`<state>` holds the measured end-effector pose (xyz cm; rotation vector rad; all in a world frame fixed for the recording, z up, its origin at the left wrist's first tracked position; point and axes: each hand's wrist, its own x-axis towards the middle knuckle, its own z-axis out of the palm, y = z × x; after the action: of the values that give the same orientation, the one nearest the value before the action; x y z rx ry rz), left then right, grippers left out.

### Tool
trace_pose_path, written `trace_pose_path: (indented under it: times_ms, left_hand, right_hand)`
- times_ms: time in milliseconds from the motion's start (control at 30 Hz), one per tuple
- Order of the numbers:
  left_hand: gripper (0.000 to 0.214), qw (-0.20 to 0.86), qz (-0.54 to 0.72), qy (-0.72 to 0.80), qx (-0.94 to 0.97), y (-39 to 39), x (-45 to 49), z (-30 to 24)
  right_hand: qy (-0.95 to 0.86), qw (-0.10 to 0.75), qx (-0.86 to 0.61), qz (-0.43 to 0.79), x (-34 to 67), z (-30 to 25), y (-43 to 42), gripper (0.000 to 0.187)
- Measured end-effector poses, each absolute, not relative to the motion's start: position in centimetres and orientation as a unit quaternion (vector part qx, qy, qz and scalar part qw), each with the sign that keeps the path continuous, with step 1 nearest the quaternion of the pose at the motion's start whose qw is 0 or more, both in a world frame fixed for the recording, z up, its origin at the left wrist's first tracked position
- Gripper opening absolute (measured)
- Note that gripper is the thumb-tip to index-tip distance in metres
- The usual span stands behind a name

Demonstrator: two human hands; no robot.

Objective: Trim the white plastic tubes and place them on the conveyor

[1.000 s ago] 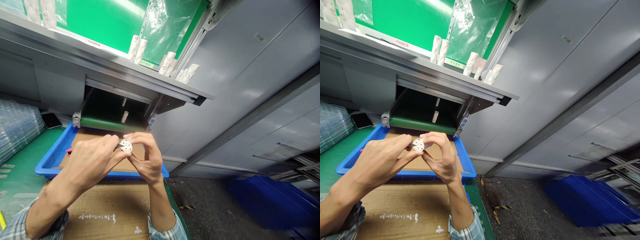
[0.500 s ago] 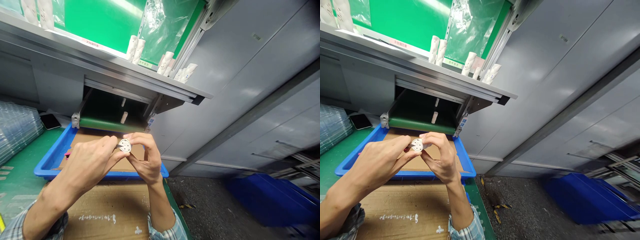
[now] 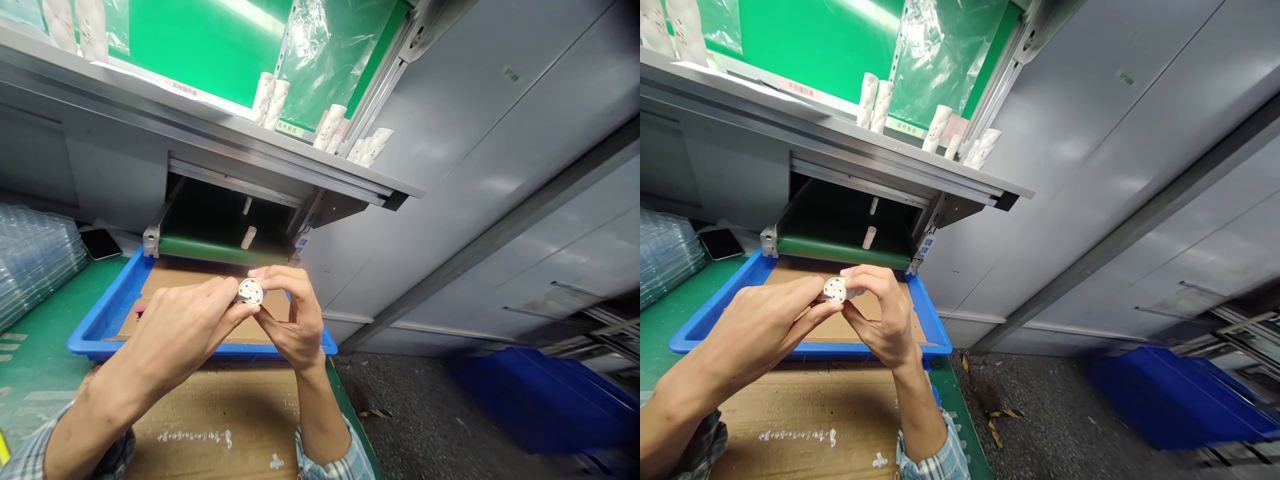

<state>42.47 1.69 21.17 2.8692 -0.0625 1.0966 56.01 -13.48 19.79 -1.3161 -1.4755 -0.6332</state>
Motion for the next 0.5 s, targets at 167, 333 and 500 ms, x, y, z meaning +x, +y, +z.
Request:
trace_pose_path:
  times_ms: [167, 333, 500]
  left_hand:
    - [0.040, 0.064, 0.381, -0.033, 0.922, 1.71, 42.60, 21.01]
    - [0.035, 0.066, 0.414, -0.036, 0.907, 1.73, 42.58, 20.62]
    - [0.027, 0.078, 0.435, -0.039, 0.896, 2.05, 42.75, 20.41]
  right_hand:
    - [-0.608, 0.492, -0.554, -0.285, 55.91, 19.64, -13.44, 0.038]
    - [-0.606, 0.479, -0.554, -0.309, 55.48, 19.91, -13.33, 0.039]
    - [-0.618, 0.494, -0.566, -0.229, 55.52, 20.08, -13.53, 0.044]
